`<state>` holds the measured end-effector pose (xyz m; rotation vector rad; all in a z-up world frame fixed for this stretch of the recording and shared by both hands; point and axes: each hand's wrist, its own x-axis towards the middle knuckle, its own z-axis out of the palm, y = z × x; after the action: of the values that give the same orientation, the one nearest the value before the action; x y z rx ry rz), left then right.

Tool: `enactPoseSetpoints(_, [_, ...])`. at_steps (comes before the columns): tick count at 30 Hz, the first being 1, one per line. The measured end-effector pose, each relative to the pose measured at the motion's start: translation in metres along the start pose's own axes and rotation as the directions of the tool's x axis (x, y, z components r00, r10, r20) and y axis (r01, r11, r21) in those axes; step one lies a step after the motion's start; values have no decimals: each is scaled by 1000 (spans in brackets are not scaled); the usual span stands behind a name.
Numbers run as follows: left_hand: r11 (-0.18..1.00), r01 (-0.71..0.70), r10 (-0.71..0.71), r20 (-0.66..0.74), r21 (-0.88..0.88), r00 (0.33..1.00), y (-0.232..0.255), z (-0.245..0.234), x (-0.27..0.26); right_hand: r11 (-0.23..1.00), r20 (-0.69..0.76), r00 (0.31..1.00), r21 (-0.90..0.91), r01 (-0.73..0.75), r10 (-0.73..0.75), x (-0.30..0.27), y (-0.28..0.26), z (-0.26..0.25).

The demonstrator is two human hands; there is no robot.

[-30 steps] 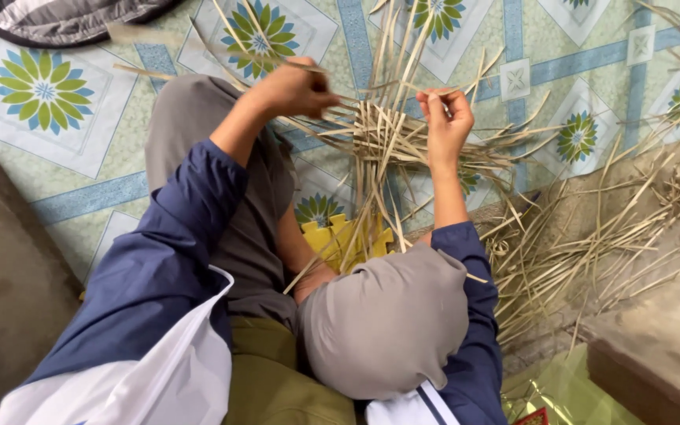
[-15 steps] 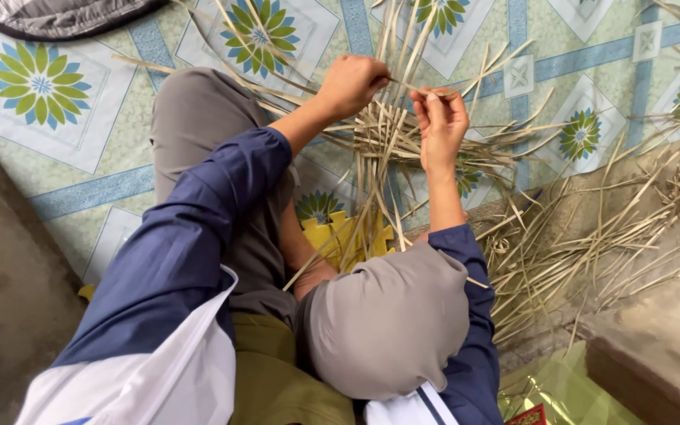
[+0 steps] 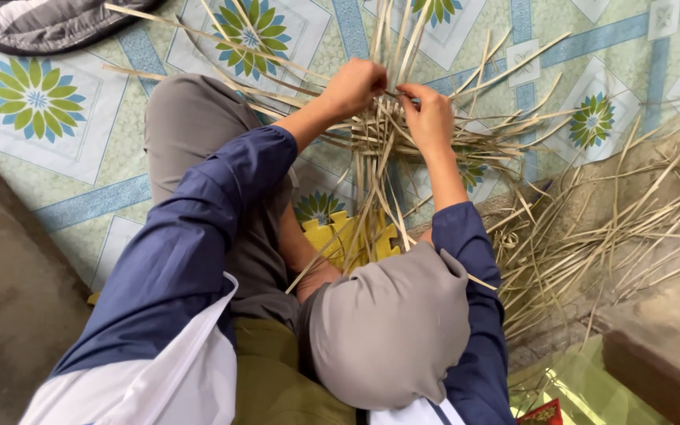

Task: A person sits on the floor and weaves dried plant fibers together to create a patterned mat.

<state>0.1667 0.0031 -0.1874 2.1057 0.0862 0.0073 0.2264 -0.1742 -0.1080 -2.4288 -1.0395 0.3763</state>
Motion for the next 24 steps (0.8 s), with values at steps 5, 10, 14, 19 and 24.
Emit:
enactPoseSetpoints(5, [971, -77, 84, -21, 227, 996, -17, 21, 1, 997, -10, 1000, -76, 1, -2, 2, 7, 7])
enactPoseSetpoints(10, [946, -81, 82, 8, 315, 997, -15, 26, -3, 982, -28, 982, -1, 187, -187, 3, 22, 25])
enactPoseSetpoints(14, [917, -81, 70, 44, 390, 997, -17, 27, -3, 964, -6, 980, 182, 195, -198, 5, 17, 30])
enactPoseSetpoints(19, [907, -60, 39, 61, 417, 997, -13, 24, -4, 965, 17, 986, 208, 158, -165, 4, 16, 26])
enactPoseSetpoints(24, [922, -47, 36, 36, 384, 999, -16, 25, -5, 970, 48, 989, 207, 128, -141, 4, 12, 23])
